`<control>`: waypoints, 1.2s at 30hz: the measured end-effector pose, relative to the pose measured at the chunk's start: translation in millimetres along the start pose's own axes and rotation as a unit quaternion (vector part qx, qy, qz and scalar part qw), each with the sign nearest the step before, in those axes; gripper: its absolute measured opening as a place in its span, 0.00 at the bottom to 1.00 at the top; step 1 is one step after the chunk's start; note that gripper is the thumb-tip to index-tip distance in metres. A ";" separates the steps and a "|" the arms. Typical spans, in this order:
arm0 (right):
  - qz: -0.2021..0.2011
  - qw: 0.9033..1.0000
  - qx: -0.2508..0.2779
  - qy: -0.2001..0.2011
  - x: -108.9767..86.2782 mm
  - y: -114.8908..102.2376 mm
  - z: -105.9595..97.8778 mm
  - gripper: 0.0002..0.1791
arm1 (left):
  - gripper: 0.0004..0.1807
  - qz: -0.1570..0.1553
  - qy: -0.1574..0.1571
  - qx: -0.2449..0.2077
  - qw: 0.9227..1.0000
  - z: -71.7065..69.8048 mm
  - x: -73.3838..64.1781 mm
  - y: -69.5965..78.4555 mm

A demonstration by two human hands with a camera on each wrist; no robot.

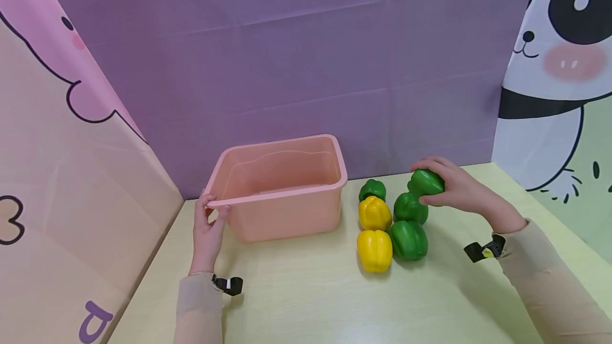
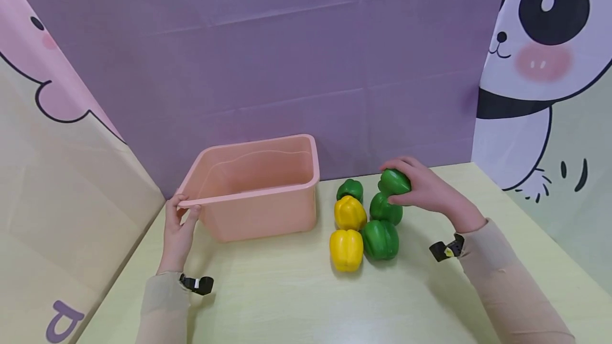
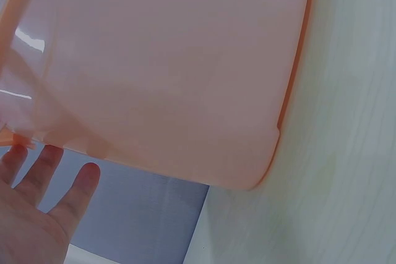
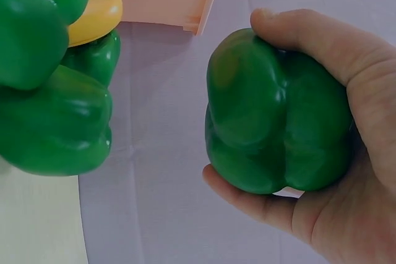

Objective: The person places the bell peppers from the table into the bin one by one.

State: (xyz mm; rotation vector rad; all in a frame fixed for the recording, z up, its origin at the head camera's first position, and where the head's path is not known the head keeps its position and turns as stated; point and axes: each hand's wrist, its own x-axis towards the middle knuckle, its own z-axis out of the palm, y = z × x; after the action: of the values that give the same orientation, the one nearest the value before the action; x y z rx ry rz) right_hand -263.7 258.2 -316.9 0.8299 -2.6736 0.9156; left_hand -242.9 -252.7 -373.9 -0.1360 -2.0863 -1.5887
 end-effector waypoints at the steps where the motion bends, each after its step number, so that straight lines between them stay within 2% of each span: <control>1: -0.001 1.000 0.001 0.001 0.9 -0.2 0.4 0.31 | 0.23 0.000 0.000 0.000 1.000 -0.1 -0.1 0.0; 6: -0.008 1.000 0.008 0.004 4.7 -2.1 2.5 0.31 | 0.23 0.001 0.002 0.001 1.000 -0.2 -0.4 -1.2; 17: 0.004 1.000 0.011 -0.008 15.1 -5.2 6.2 0.32 | 0.23 0.010 0.001 0.000 1.000 0.1 -0.9 -2.4; 25: -0.011 1.000 -0.002 -0.010 25.7 -9.0 6.0 0.33 | 0.23 0.013 0.001 -0.002 1.000 -0.6 -0.6 -2.3; 32: -0.013 1.000 -0.008 -0.016 34.6 -15.4 5.8 0.33 | 0.23 -0.003 -0.001 0.000 1.000 -0.8 0.0 -2.7; 36: -0.016 1.000 -0.006 -0.017 38.5 -18.4 5.5 0.33 | 0.23 -0.002 0.001 -0.004 1.000 -0.5 -0.2 -3.7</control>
State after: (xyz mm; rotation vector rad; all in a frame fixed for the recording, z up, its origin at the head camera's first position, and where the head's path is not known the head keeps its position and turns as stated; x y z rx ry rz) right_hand -285.0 225.7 -298.5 0.8908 -2.6827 0.8853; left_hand -244.0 -254.3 -377.2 -0.1331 -2.0801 -1.5984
